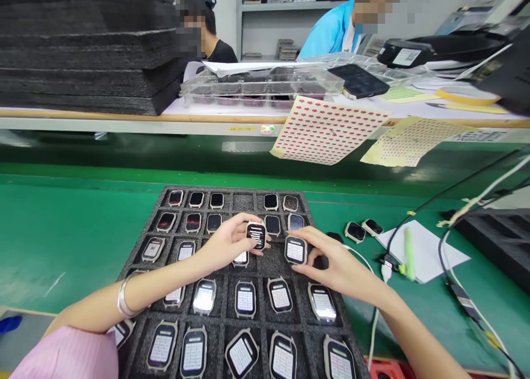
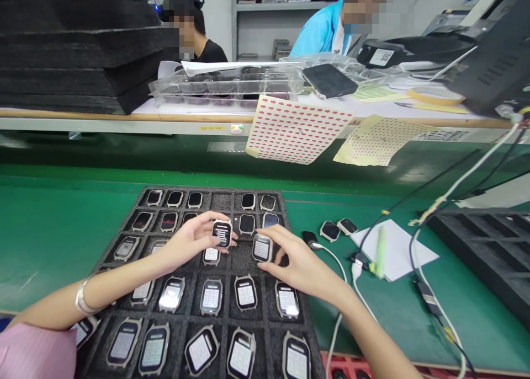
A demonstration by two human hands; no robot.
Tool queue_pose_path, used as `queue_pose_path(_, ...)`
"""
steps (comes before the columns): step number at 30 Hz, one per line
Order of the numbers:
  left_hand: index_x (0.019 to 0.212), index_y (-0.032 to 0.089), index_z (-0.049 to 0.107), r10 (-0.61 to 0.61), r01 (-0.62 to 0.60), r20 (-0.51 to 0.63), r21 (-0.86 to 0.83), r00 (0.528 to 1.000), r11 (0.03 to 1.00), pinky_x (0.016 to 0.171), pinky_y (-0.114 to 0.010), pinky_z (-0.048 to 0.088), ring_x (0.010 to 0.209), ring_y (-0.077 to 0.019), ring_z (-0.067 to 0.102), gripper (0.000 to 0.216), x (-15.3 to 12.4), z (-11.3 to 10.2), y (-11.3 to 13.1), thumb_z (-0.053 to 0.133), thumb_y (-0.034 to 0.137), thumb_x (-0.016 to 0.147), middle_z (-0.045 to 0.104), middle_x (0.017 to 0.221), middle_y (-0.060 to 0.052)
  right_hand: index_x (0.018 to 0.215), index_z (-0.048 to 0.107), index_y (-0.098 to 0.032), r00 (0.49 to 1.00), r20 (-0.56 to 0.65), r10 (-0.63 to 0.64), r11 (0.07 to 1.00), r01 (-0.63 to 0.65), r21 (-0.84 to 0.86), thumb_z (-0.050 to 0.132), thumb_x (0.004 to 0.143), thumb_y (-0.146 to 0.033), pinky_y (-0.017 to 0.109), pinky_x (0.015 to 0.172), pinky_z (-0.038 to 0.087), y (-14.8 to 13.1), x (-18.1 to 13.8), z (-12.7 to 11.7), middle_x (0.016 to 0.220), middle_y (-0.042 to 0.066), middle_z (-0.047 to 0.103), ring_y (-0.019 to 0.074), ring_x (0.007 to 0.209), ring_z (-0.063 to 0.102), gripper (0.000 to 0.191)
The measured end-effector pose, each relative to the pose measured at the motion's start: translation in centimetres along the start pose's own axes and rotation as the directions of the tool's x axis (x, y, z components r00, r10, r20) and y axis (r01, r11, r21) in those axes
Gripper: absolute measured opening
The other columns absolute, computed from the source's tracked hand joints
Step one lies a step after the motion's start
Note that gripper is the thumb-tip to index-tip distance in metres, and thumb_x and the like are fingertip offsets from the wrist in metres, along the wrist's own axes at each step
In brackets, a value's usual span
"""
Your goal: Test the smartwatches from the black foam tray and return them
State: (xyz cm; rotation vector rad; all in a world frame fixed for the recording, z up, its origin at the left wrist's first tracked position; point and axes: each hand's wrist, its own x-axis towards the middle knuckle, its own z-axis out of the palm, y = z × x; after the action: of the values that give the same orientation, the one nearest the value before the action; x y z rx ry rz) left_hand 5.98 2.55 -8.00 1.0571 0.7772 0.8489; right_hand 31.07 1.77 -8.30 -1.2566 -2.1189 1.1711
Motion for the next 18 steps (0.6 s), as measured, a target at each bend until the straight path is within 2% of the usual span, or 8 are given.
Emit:
queue_pose_path(2, 0.105, 0.015, 0.051, -0.005, 0.005, -0.001, 0.000, 1.000, 1.000, 0.078, -0.039, 0.055, 0.092, -0.0237, 0.066, 0.033, 0.0, 0.1, -0.1, 0.066, 0.022, 0.077, 0.068, 0.095, -0.010, 0.127, 0.053, -0.024, 0.999, 0.013, -0.041, 0.981, 0.043, -0.192, 0.065, 0.081, -0.031, 0.041, 0.089, 0.049, 1.0, -0.4, -0.8, 0.123, 0.010, 0.050, 0.0252, 0.096, 0.060, 0.047)
queue_pose_path(4, 0.105, 0.014, 0.051, -0.007, 0.007, 0.003, -0.003, 1.000, 1.000, 0.077, -0.038, 0.056, 0.090, -0.0233, 0.066, 0.033, 0.0, 0.2, -0.1, 0.067, 0.025, 0.079, 0.068, 0.094, -0.010, 0.127, 0.053, -0.023, 0.998, 0.043, -0.051, 0.957, 0.061, -0.282, 0.063, 0.082, -0.031, 0.043, 0.097, 0.043, 1.9, -0.7, -1.3, 0.123, 0.011, 0.048, 0.0285, 0.112, 0.052, 0.046)
queue_pose_path(11, 0.100, 0.014, 0.052, -0.040, 0.040, 0.030, -0.008, 0.999, 0.999, 0.069, -0.033, 0.057, 0.083, -0.0223, 0.068, 0.034, 0.2, 0.5, -0.1, 0.070, 0.033, 0.078, 0.068, 0.089, -0.009, 0.134, 0.048, -0.027, 0.990, 0.107, -0.087, 0.918, 0.121, -0.378, 0.060, 0.086, -0.037, 0.043, 0.103, 0.037, 2.8, -0.6, -1.9, 0.129, 0.010, 0.046, 0.0287, 0.122, 0.044, 0.051)
queue_pose_path(15, 0.101, 0.014, 0.052, -0.043, 0.043, 0.022, 0.007, 0.999, 0.999, 0.071, -0.034, 0.056, 0.083, -0.0220, 0.068, 0.037, 0.1, 0.6, -0.2, 0.071, 0.034, 0.077, 0.068, 0.089, -0.010, 0.124, 0.056, -0.023, 0.989, -0.012, -0.149, 0.919, 0.134, -0.372, 0.046, 0.093, -0.036, 0.042, 0.101, 0.040, 3.3, 0.8, -2.0, 0.122, 0.011, 0.051, 0.0272, 0.116, 0.050, 0.035)
queue_pose_path(18, 0.101, 0.014, 0.052, -0.046, 0.045, 0.023, 0.010, 0.999, 0.999, 0.071, -0.035, 0.056, 0.083, -0.0227, 0.068, 0.038, 0.1, 0.6, -0.3, 0.071, 0.035, 0.077, 0.068, 0.089, -0.010, 0.117, 0.059, -0.018, 0.977, -0.146, -0.156, 0.901, 0.080, -0.426, 0.042, 0.094, -0.035, 0.044, 0.099, 0.040, 3.9, 2.1, -1.7, 0.117, 0.013, 0.053, 0.0287, 0.111, 0.053, 0.034)
